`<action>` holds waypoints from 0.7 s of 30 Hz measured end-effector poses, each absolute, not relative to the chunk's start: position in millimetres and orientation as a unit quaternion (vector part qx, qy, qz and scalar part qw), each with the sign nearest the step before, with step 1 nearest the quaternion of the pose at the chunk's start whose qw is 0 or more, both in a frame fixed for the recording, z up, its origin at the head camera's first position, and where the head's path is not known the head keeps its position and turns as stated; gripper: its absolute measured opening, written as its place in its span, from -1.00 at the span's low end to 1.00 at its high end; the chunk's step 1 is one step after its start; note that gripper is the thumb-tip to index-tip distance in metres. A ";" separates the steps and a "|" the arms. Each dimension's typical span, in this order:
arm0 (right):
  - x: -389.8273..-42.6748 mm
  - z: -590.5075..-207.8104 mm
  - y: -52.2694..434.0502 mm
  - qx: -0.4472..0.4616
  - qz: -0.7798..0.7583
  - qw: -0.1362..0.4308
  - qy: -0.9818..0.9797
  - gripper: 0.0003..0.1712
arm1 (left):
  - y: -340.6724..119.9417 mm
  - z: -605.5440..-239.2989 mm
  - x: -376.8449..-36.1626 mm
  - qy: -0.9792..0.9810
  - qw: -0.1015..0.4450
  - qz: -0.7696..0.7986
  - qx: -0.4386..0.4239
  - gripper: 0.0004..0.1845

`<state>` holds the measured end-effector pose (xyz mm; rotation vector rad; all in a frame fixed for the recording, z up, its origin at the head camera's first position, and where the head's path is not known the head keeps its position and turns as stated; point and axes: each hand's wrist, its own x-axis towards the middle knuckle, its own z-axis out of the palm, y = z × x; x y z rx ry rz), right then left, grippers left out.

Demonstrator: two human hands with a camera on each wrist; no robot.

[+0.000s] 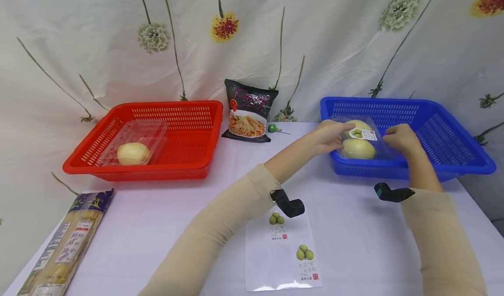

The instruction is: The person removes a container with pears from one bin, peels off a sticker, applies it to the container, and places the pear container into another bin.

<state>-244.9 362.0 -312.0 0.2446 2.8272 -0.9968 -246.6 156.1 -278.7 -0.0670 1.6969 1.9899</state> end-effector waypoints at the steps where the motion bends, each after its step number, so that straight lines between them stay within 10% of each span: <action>1: -245.3 -312.9 359.7 0.083 -0.321 0.040 0.943 -0.40 | 149.8 -278.1 -245.9 0.621 0.258 0.740 -0.009 -0.50; 8: -227.2 -290.7 313.0 0.029 -0.346 -0.091 0.933 -0.44 | 87.6 -266.3 -235.0 0.603 0.274 0.738 0.133 -0.58; 21: -208.1 -287.0 188.2 -0.160 -0.482 -0.019 0.861 -0.50 | -39.7 -280.5 -195.8 0.720 0.131 0.629 0.263 -0.62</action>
